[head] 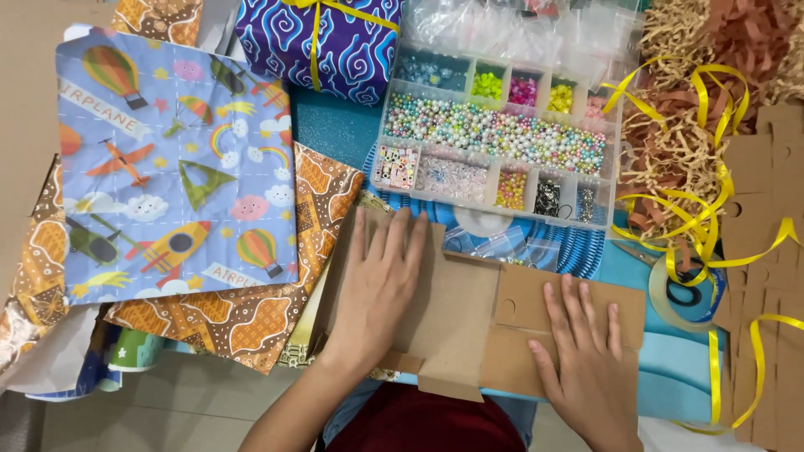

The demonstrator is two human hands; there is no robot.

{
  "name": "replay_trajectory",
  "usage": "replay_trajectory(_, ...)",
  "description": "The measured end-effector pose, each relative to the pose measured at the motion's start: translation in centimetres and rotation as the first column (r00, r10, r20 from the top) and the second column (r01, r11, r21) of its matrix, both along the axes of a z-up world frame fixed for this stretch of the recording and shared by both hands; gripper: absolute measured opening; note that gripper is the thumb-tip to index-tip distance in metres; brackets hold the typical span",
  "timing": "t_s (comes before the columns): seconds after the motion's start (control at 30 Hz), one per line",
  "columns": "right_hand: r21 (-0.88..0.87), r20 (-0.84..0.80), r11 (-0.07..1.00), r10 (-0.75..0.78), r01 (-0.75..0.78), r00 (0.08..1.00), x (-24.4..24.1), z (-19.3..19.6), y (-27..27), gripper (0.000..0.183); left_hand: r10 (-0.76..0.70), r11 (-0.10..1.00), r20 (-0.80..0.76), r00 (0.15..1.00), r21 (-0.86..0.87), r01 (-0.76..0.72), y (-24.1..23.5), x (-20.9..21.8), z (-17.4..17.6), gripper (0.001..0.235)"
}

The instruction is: The person selects small beads and metal charms from a compartmentalized tray and places them into a small clear plastic bag. Then the person folds a flat cardboard sheet into a small box by creasing and tucking the side flaps to form the base and sides.

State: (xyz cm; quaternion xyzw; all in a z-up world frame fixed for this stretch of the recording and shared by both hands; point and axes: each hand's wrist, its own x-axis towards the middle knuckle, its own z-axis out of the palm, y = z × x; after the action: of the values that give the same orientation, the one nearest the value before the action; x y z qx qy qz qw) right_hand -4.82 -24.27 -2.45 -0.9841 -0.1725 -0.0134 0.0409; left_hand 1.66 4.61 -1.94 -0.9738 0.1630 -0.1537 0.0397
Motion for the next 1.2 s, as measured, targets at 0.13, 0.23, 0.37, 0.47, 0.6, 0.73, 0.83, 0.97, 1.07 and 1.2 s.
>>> replay_trajectory(0.13, -0.027, 0.022, 1.000, 0.005, -0.005, 1.000, 0.0, -0.2, -0.1, 0.073, 0.090, 0.996, -0.094, 0.991, -0.018, -0.092, 1.4, 0.0, -2.1, 0.079)
replay_trajectory(0.23, -0.067, 0.041, 0.998, 0.000, 0.003, 0.999, -0.1, -0.5, -0.2, 0.074, 0.080, 0.982, -0.139, 0.987, -0.159, -0.102, 1.9, -0.3, -2.4, 0.092)
replay_trajectory(0.37, -0.138, 0.130, 0.990, 0.009, 0.009, 0.991, -0.2, -1.0, -0.3, 0.077, 0.082, 0.986, -0.094, 0.992, -0.136, -0.094, 2.1, -0.4, -2.3, 0.097)
replay_trajectory(0.47, -0.137, 0.153, 0.991, 0.014, 0.007, 0.988, -0.3, -1.0, -0.2, 0.075, 0.094, 0.988, -0.077, 0.993, -0.118, -0.103, 2.4, 0.1, -1.8, 0.101)
replay_trajectory(0.6, -0.117, 0.142, 0.993, 0.007, 0.010, 0.990, -0.3, -1.4, -0.4, 0.075, 0.008, 0.956, -0.073, 0.997, -0.291, -0.029, 3.1, 0.6, -2.4, 0.090)
replay_trajectory(0.73, -0.131, 0.147, 0.991, 0.000, 0.019, 0.989, -0.3, -1.5, -0.5, 0.077, -0.065, 0.890, -0.091, 0.994, -0.455, 0.016, 3.3, 0.7, -2.0, 0.087)
replay_trajectory(0.83, -0.117, 0.145, 0.993, 0.000, 0.017, 0.989, -0.3, -1.6, -0.5, 0.076, -0.077, 0.899, -0.044, 0.996, -0.435, 0.051, 3.5, 0.5, -1.2, 0.071)
replay_trajectory(0.97, -0.094, 0.135, 0.995, -0.003, 0.016, 0.991, -0.3, -1.9, -0.7, 0.076, -0.146, 0.953, 0.154, 0.977, -0.243, 0.181, 3.8, -0.9, -0.2, 0.020)
replay_trajectory(1.07, -0.087, 0.135, 0.996, -0.011, 0.022, 0.991, -0.3, -2.0, -0.7, 0.076, -0.108, 0.944, -0.028, 0.994, -0.316, 0.093, 3.0, -2.6, -1.0, 0.049)
replay_trajectory(1.2, -0.101, 0.156, 0.994, -0.014, 0.030, 0.988, -0.4, -2.6, -0.8, 0.075, -0.034, 0.964, -0.155, 0.987, -0.267, -0.009, 0.7, -3.8, -0.9, 0.078)
